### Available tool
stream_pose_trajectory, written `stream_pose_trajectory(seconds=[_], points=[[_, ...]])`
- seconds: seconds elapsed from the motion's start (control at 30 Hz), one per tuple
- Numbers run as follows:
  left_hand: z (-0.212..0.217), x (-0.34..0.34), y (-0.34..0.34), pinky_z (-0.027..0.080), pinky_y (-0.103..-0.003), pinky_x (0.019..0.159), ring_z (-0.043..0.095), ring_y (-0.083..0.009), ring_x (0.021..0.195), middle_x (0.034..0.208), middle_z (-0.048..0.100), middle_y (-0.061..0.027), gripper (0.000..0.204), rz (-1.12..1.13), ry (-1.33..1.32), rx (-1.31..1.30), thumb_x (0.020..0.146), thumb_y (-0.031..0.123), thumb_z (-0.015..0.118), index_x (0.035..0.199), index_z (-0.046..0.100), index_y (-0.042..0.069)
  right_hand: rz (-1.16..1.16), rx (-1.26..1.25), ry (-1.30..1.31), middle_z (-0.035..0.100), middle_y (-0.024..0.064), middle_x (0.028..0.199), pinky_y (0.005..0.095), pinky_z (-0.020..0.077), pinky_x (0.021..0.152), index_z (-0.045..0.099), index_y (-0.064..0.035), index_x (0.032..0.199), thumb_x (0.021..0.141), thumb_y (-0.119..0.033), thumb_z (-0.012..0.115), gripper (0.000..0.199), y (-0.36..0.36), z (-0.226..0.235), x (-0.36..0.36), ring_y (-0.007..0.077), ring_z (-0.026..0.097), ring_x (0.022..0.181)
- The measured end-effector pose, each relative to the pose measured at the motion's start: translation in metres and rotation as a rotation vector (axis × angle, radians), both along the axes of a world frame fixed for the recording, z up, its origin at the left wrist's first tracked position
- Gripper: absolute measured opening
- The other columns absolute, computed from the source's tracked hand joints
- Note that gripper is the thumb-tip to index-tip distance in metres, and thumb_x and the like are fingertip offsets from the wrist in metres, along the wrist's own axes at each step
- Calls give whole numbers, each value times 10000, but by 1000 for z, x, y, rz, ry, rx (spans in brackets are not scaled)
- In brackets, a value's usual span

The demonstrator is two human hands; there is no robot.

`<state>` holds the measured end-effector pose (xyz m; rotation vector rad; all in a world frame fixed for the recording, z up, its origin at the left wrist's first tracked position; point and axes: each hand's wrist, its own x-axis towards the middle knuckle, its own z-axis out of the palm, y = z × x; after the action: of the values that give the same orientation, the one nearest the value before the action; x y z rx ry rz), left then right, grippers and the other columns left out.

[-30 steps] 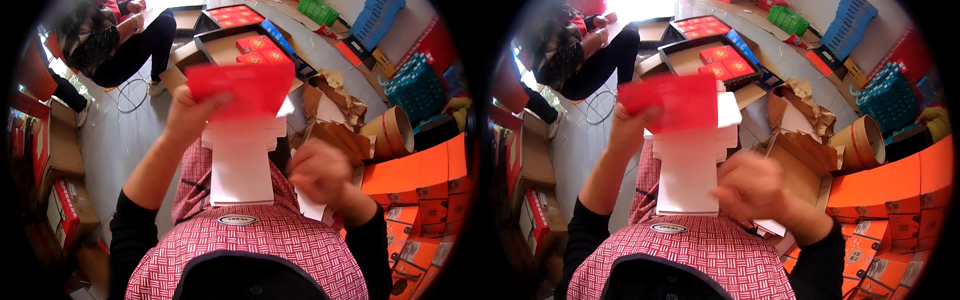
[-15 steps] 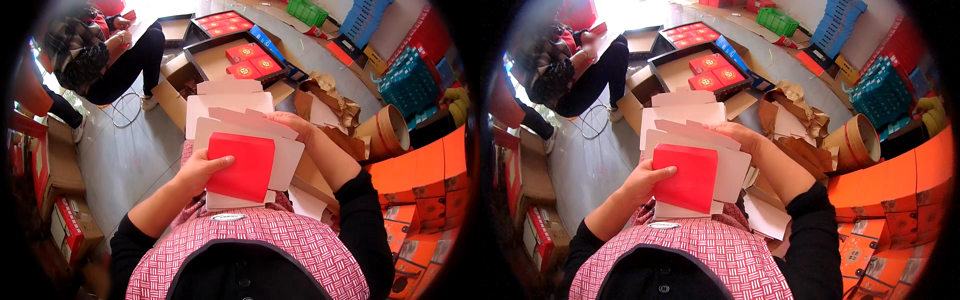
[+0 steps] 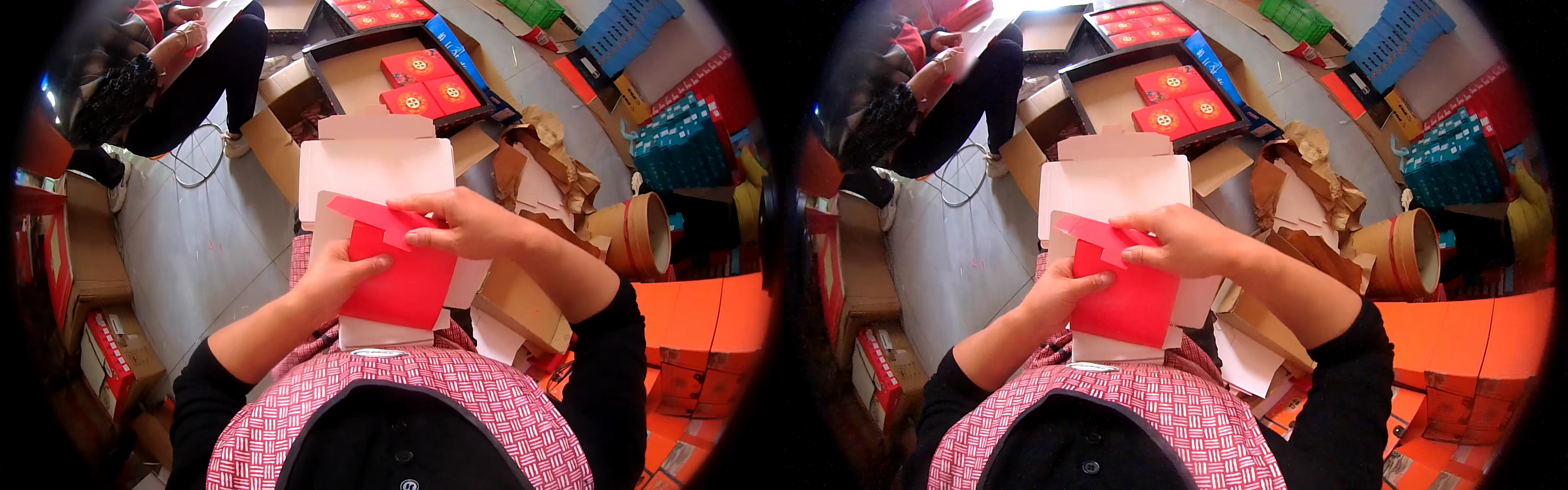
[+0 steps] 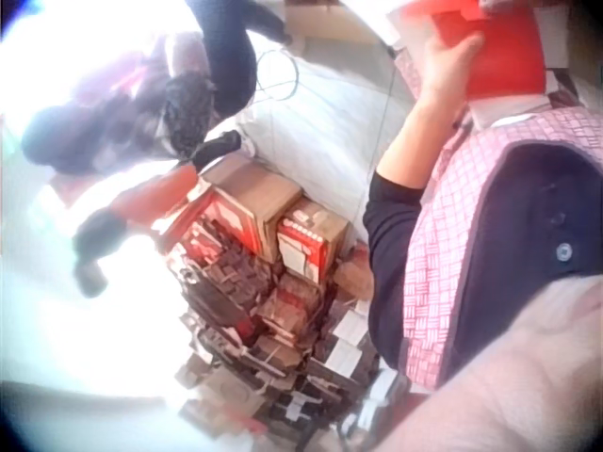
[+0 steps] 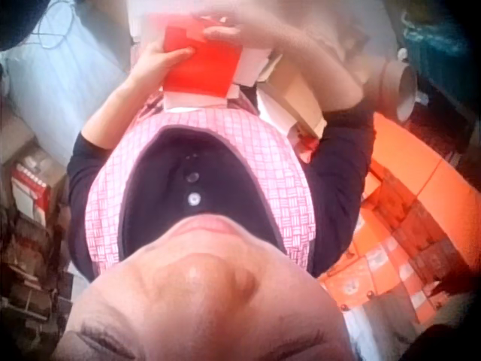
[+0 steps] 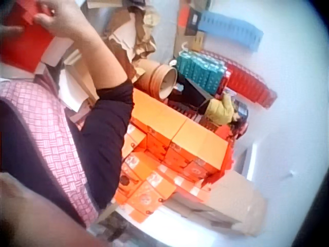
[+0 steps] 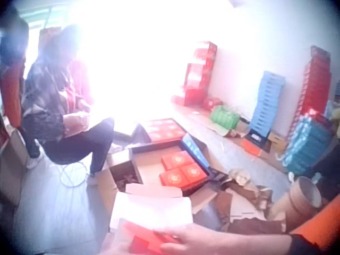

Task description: The person folds flat white cardboard pieces into small boxes and inserts red paper packets into them. They place the completed boxes into a larger cardboard container. The person repeats this process multiple times.

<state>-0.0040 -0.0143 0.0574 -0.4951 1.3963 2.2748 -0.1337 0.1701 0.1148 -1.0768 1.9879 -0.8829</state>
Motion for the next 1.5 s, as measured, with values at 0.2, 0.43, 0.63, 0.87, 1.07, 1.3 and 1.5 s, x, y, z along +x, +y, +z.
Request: stream_pose_trajectory(seconds=[0.2,0.43,0.63,0.87,1.07,1.3,1.5], points=[[-8,-17,-8,497,-330,895,603,-181,1023,1126,616,-110,400,9,64,2,861,104,666,1214,525,-21,-60,-98,71,623,214,1145,357,468,898,565,-27,1253,886,-231,620,423,-8,-16,-9,303,619,1043],[-17,-19,-7,509,-291,859,604,-163,1003,1107,607,-126,478,205,251,-210,838,40,665,1246,419,-4,-249,-45,-265,653,119,1112,293,473,872,580,-9,1236,899,-168,623,375,-10,-26,-24,156,597,1022],[-28,-13,-4,513,-290,850,608,-171,1019,1103,609,-127,530,172,254,-266,827,9,666,1271,379,21,-103,19,127,653,128,1112,286,467,879,575,-15,1246,862,-198,674,437,-20,-28,-12,147,598,1021],[-25,-6,-10,507,-303,864,608,-181,1019,1109,612,-141,617,183,279,-214,835,10,662,1355,330,25,-245,-103,-152,646,191,1104,325,470,889,571,-36,1252,894,-199,607,395,-11,-47,-17,260,633,1008],[-23,-14,-32,489,-300,885,622,-162,987,1127,611,-132,578,-91,302,-75,827,22,689,1296,351,24,-167,-168,-111,641,171,1090,325,460,887,548,-53,1286,948,-147,499,354,-8,-48,-11,244,617,989],[-29,-5,-28,506,-273,821,627,-146,959,996,639,-113,384,11,325,-125,830,-23,657,1122,411,27,-144,-36,63,608,122,1003,313,469,810,528,-85,1323,949,-128,492,378,-12,-31,5,212,587,915],[-31,5,-27,512,-267,820,628,-147,959,1024,623,-110,407,84,335,-86,824,-48,648,1128,391,39,-101,4,118,582,115,1009,308,473,781,523,-103,1330,940,-125,499,391,-14,-28,16,224,579,902]])
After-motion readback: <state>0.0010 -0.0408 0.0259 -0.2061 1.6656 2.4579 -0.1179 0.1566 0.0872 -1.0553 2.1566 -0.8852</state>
